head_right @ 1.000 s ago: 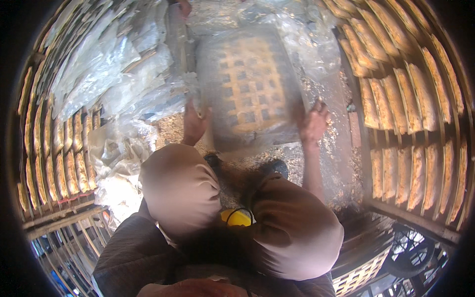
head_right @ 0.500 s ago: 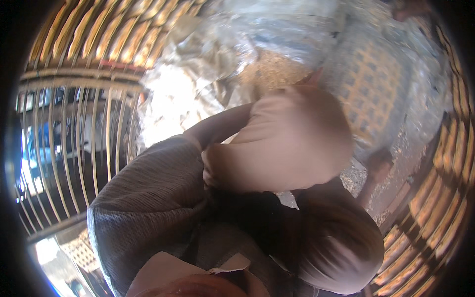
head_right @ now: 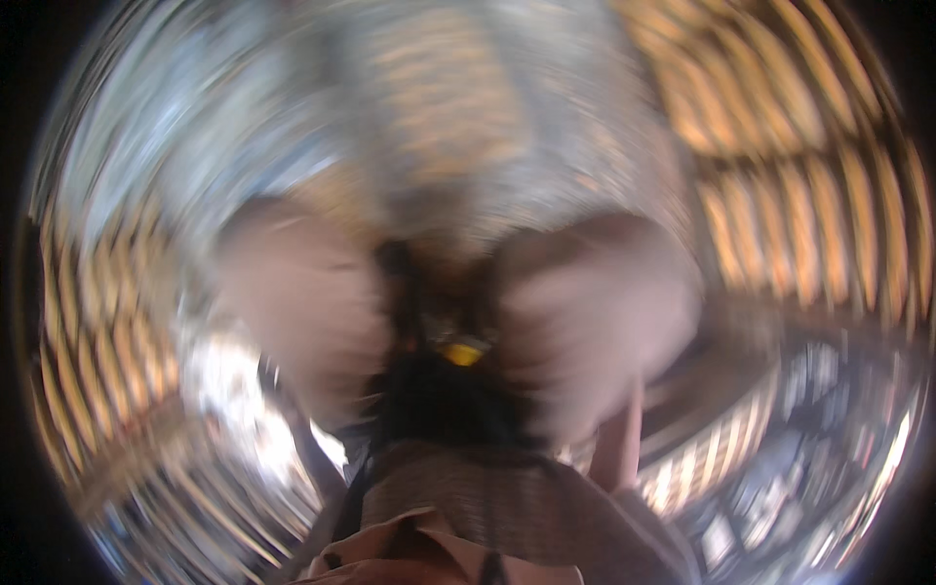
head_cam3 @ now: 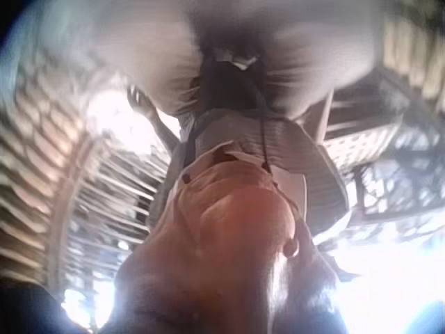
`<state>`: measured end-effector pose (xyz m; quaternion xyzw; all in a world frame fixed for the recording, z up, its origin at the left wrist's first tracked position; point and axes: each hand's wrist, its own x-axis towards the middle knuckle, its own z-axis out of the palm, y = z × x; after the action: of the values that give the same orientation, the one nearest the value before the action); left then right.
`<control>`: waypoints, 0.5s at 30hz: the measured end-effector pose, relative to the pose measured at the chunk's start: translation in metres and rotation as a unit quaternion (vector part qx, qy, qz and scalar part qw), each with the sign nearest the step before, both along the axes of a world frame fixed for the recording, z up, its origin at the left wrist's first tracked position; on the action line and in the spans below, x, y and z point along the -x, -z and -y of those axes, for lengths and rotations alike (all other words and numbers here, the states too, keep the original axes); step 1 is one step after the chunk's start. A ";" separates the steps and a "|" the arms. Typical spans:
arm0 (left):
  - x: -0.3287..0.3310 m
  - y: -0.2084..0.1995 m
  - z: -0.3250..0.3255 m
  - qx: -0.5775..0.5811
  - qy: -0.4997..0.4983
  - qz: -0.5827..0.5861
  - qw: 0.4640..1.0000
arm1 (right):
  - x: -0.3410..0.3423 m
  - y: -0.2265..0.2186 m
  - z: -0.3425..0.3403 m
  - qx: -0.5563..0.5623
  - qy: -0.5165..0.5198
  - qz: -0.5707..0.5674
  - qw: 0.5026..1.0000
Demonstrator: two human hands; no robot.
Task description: The person assembles a wooden lattice tray by hand, aligning and pressing the frame and grid together. They then place a clear plastic sheet over the tray and smooth it into place. The person repeats the assembly and plastic-lining steps with additional trays.
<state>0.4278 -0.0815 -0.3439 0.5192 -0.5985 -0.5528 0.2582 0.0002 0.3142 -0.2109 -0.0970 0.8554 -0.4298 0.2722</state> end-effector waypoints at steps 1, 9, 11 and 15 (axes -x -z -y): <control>-0.003 0.014 -0.002 0.144 0.056 0.086 0.984 | -0.006 -0.012 -0.015 -0.002 0.014 0.013 1.000; 0.145 -0.101 0.068 0.213 0.116 0.145 0.959 | -0.114 -0.091 -0.217 0.011 0.443 0.022 0.896; 0.196 -0.153 0.071 0.245 0.135 0.116 0.953 | -0.153 -0.106 -0.275 -0.070 0.507 -0.055 0.857; 0.278 -0.222 0.089 0.282 0.224 -0.012 0.933 | -0.279 -0.086 -0.420 -0.474 0.507 -0.216 0.687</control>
<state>0.1500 -0.1702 -0.1218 0.2712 -0.8274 -0.4105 0.2708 0.2794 0.7340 -0.1246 0.4031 0.8992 -0.0070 -0.1701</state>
